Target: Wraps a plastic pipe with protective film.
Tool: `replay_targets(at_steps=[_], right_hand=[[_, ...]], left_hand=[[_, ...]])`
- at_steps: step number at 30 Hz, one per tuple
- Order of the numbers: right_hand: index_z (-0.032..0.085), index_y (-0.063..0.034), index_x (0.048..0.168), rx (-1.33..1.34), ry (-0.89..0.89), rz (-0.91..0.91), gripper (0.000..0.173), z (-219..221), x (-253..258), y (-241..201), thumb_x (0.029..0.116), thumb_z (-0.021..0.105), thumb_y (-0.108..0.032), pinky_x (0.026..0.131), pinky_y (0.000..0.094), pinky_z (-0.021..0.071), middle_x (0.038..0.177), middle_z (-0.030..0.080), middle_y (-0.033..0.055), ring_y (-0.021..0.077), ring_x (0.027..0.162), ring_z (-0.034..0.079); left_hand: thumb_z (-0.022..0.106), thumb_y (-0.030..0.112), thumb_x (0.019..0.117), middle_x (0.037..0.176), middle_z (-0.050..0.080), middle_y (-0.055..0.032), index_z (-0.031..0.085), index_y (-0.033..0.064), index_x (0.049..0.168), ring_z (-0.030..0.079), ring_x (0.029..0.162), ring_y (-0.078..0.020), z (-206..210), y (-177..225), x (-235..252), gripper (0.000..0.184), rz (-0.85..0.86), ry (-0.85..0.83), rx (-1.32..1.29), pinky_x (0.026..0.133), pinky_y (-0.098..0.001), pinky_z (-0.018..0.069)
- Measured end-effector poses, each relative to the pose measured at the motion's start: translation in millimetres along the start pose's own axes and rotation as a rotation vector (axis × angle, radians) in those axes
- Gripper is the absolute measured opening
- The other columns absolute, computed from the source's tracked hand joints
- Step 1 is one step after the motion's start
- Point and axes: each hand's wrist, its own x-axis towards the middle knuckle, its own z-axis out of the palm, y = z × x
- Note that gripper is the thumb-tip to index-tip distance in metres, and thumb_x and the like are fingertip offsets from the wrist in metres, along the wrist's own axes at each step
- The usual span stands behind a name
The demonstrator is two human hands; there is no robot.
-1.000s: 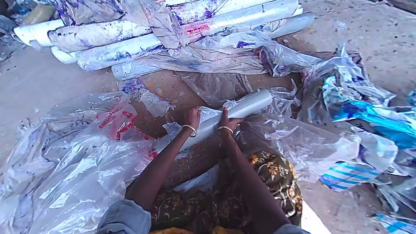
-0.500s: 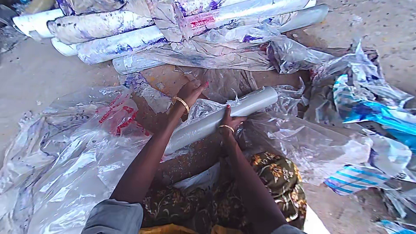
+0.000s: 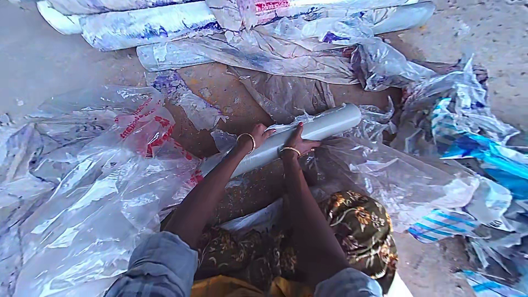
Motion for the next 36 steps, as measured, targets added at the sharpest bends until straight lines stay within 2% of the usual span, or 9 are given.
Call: replay_targets(at_steps=[4, 10, 18, 20, 23, 26, 30, 33, 36], right_hand=[[0.010, 0.0000, 0.161, -0.014, -0.005, -0.079, 0.104, 2, 4, 2, 0.0934, 0.071, -0.050, 0.114, 0.0455, 0.0415, 0.154, 0.043, 0.0282, 0.0356, 0.141, 0.048], [0.010, 0.0047, 0.160, -0.001, 0.007, -0.155, 0.100, 1, 10, -2, 0.0950, 0.073, -0.038, 0.118, 0.0374, 0.0356, 0.156, 0.038, 0.0297, 0.0319, 0.145, 0.043], [0.017, 0.0063, 0.158, 0.006, 0.022, -0.156, 0.094, -5, 7, 6, 0.0957, 0.072, -0.037, 0.117, 0.0392, 0.0370, 0.154, 0.040, 0.0296, 0.0332, 0.143, 0.045], [0.017, 0.0067, 0.158, -0.016, 0.001, -0.134, 0.092, -7, 5, 6, 0.0975, 0.069, -0.039, 0.116, 0.0402, 0.0377, 0.154, 0.040, 0.0305, 0.0347, 0.143, 0.045], [0.017, 0.0069, 0.158, -0.036, -0.023, -0.130, 0.092, -7, 3, 5, 0.0973, 0.069, -0.040, 0.115, 0.0424, 0.0387, 0.154, 0.039, 0.0313, 0.0367, 0.142, 0.045], [0.015, 0.0037, 0.159, -0.131, -0.094, -0.076, 0.095, -10, 8, 1, 0.0980, 0.065, -0.049, 0.112, 0.0456, 0.0432, 0.154, 0.040, 0.0309, 0.0372, 0.140, 0.049], [0.015, 0.0091, 0.157, -0.376, -0.418, -0.059, 0.090, -48, 14, -21, 0.1029, 0.057, -0.049, 0.115, 0.0460, 0.0396, 0.152, 0.042, 0.0328, 0.0378, 0.140, 0.048], [0.057, 0.0058, 0.132, -0.776, -0.742, -0.283, 0.050, -113, 52, -47, 0.1053, 0.057, -0.037, 0.093, 0.0438, 0.0546, 0.123, 0.065, 0.0229, 0.0280, 0.106, 0.068], [0.066, 0.0078, 0.119, -0.783, -0.782, -0.621, 0.027, -164, 81, -89, 0.1045, 0.060, -0.014, 0.086, 0.0355, 0.0579, 0.107, 0.072, 0.0195, 0.0203, 0.090, 0.072]], left_hand=[[0.045, 0.027, 0.1116, 0.100, 0.064, -0.0317, 0.062, -0.0180, 0.101, 0.063, 0.095, -0.0406, -5, -34, 38, 0.050, 0.024, -0.010, -0.106, 0.091, -0.0548, 0.0471], [0.035, 0.045, 0.1118, 0.128, 0.064, -0.0301, 0.062, -0.0031, 0.131, 0.058, 0.127, -0.0464, -22, -32, 75, 0.058, -0.114, -0.077, 0.402, 0.106, -0.0615, 0.0400], [0.057, 0.032, 0.1066, 0.114, 0.066, -0.0268, 0.064, -0.0116, 0.116, 0.063, 0.108, -0.0340, -61, -29, 82, 0.046, -0.036, -0.188, 0.013, 0.099, -0.0510, 0.0456], [0.053, 0.020, 0.1083, 0.109, 0.066, -0.0154, 0.059, -0.0051, 0.128, 0.063, 0.095, -0.0171, -99, -23, 71, 0.032, -0.083, 0.020, -0.404, 0.088, -0.0337, 0.0513], [0.049, 0.022, 0.1091, 0.118, 0.066, -0.0193, 0.058, -0.0042, 0.133, 0.064, 0.099, -0.0190, -141, 2, 35, 0.037, 0.048, 0.480, -0.596, 0.090, -0.0352, 0.0498], [0.065, 0.017, 0.0998, 0.113, 0.070, -0.0206, 0.066, -0.0067, 0.120, 0.068, 0.100, -0.0239, -74, 27, -7, 0.031, 0.297, 0.296, -0.286, 0.092, -0.0410, 0.0540], [0.078, 0.041, 0.0908, 0.155, 0.042, -0.0273, 0.040, 0.0014, 0.155, 0.041, 0.145, -0.0418, 23, 32, -14, 0.085, 0.084, -0.065, 0.146, 0.119, -0.0562, 0.0324], [0.084, 0.048, 0.0829, 0.160, 0.036, -0.0258, 0.026, 0.0061, 0.162, 0.036, 0.148, -0.0420, 39, 39, -8, 0.106, -0.013, -0.054, 0.277, 0.119, -0.0566, 0.0322], [0.086, 0.050, 0.0799, 0.160, 0.035, -0.0261, 0.022, 0.0072, 0.163, 0.038, 0.147, -0.0427, 39, 43, -11, 0.113, -0.055, -0.061, 0.336, 0.115, -0.0579, 0.0364]])
